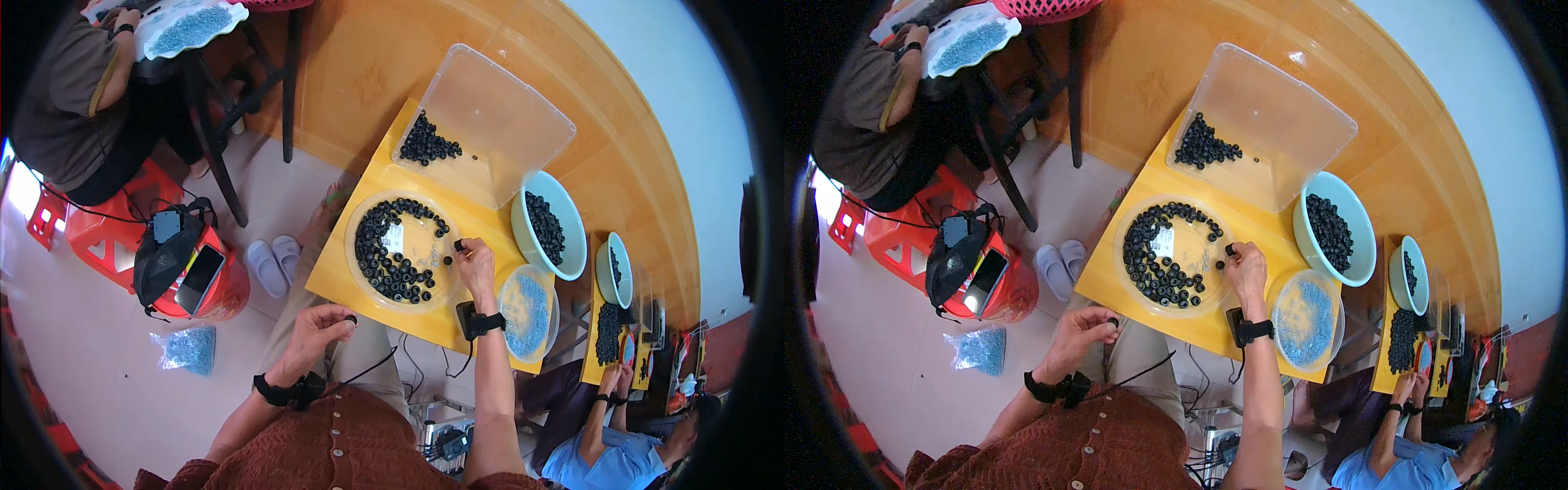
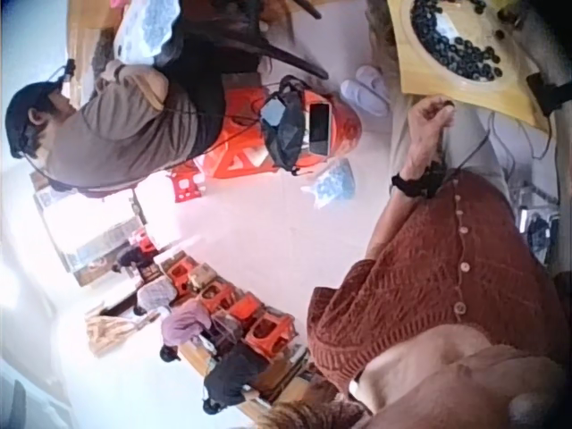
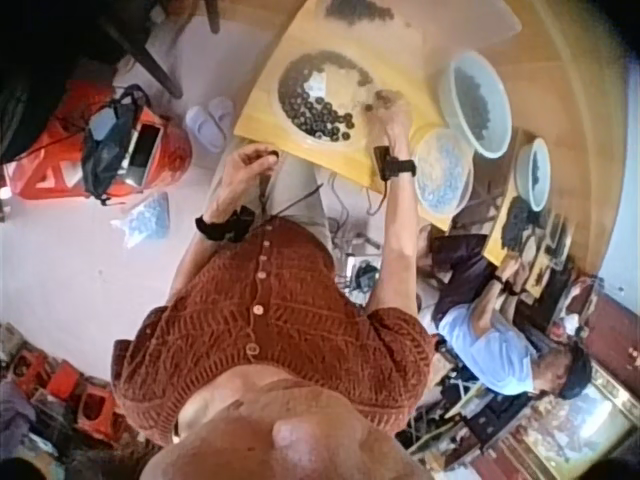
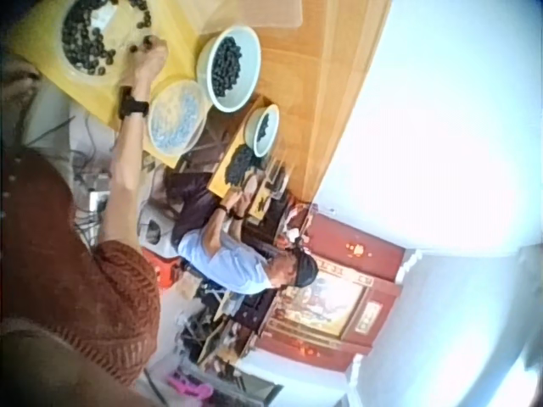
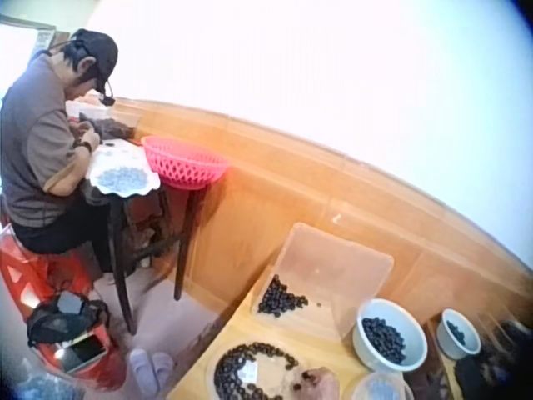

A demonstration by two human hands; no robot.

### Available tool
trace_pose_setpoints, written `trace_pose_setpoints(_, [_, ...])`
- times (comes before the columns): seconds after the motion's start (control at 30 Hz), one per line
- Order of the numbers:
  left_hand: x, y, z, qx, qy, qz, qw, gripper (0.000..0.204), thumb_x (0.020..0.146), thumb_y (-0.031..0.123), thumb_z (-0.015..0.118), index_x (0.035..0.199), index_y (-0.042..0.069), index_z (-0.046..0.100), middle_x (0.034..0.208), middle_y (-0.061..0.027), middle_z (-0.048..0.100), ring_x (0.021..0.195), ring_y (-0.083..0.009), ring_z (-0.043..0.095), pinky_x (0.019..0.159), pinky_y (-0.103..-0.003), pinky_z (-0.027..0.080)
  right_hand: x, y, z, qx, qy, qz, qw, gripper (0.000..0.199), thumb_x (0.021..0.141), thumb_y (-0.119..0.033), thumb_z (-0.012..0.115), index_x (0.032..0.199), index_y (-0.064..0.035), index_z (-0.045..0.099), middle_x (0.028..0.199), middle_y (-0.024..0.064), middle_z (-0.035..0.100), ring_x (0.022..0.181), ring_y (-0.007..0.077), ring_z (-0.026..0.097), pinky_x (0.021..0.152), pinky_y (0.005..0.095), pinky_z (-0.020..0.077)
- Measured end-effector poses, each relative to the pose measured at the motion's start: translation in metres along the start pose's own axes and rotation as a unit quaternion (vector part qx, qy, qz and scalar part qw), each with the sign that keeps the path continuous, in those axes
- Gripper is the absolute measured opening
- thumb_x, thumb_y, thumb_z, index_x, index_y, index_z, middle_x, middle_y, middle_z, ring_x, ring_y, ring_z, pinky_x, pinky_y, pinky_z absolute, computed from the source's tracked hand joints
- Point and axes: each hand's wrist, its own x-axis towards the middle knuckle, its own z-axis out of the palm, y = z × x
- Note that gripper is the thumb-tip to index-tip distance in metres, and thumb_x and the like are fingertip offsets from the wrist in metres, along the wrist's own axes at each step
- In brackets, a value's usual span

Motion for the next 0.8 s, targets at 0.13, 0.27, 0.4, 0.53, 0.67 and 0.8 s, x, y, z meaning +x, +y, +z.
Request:
trace_pose_setpoints(0.13, [0.002,0.002,0.003,-0.008,-0.006,-0.006,1.0,0.017,0.08,0.004,0.061,0.096,0.0,0.061,0.084,-0.003,0.062,0.072,-0.0077,0.057,0.065,-0.02,0.048,-0.001,0.0,0.001,-0.013,0.006,-0.001,1.0,0.015,0.066,-0.003,0.06,0.081,-0.0019,0.065,0.074,0.0159,0.059,0.069,0.0295,0.06,0.062,0.0357,0.0469])
trace_pose_setpoints(0.27, [0.001,0.001,0.003,0.0,-0.003,-0.008,1.0,0.017,0.08,0.005,0.061,0.096,0.0,0.061,0.084,-0.0032,0.062,0.072,-0.0077,0.057,0.065,-0.02,0.048,0.01,-0.001,0.008,-0.038,-0.012,-0.007,0.999,0.017,0.065,-0.003,0.061,0.082,-0.0029,0.065,0.074,0.0156,0.06,0.071,0.0294,0.06,0.064,0.0356,0.0472])
trace_pose_setpoints(0.4, [0.0,0.0,0.0,-0.003,0.002,-0.002,1.0,0.016,0.08,0.004,0.061,0.096,0.0,0.061,0.084,-0.0032,0.062,0.072,-0.0073,0.057,0.064,-0.02,0.048,0.02,-0.014,0.013,-0.067,-0.055,-0.074,0.993,0.02,0.064,-0.002,0.061,0.084,-0.0048,0.065,0.079,0.0137,0.061,0.076,0.03,0.06,0.067,0.0362,0.0476])
trace_pose_setpoints(0.53, [-0.001,0.001,0.001,-0.001,0.003,-0.006,1.0,0.016,0.08,0.004,0.061,0.095,0.0,0.061,0.084,-0.0029,0.062,0.072,-0.0071,0.057,0.064,-0.02,0.048,0.022,-0.018,0.021,-0.1,-0.037,-0.14,0.984,0.021,0.062,-0.002,0.061,0.082,-0.0053,0.065,0.08,0.0123,0.06,0.076,0.0312,0.059,0.067,0.037,0.0479])
trace_pose_setpoints(0.67, [-0.001,0.0,0.001,-0.011,0.0,0.002,1.0,0.015,0.08,0.004,0.061,0.095,0.0,0.061,0.084,-0.0027,0.062,0.072,-0.007,0.057,0.065,-0.02,0.048,0.02,-0.019,0.021,-0.11,-0.062,-0.139,0.982,0.02,0.063,-0.002,0.06,0.082,-0.0041,0.064,0.083,0.0127,0.06,0.077,0.0321,0.059,0.068,0.0376,0.0478])
trace_pose_setpoints(0.8, [-0.004,0.002,0.0,-0.01,-0.005,-0.001,1.0,0.016,0.08,0.004,0.061,0.095,0.0,0.061,0.084,-0.0027,0.062,0.072,-0.0071,0.057,0.066,-0.02,0.049,0.017,-0.017,0.017,-0.102,-0.059,-0.133,0.984,0.019,0.066,0.0,0.061,0.084,-0.0014,0.06,0.083,0.0154,0.058,0.078,0.0324,0.058,0.067,0.0385,0.0478])
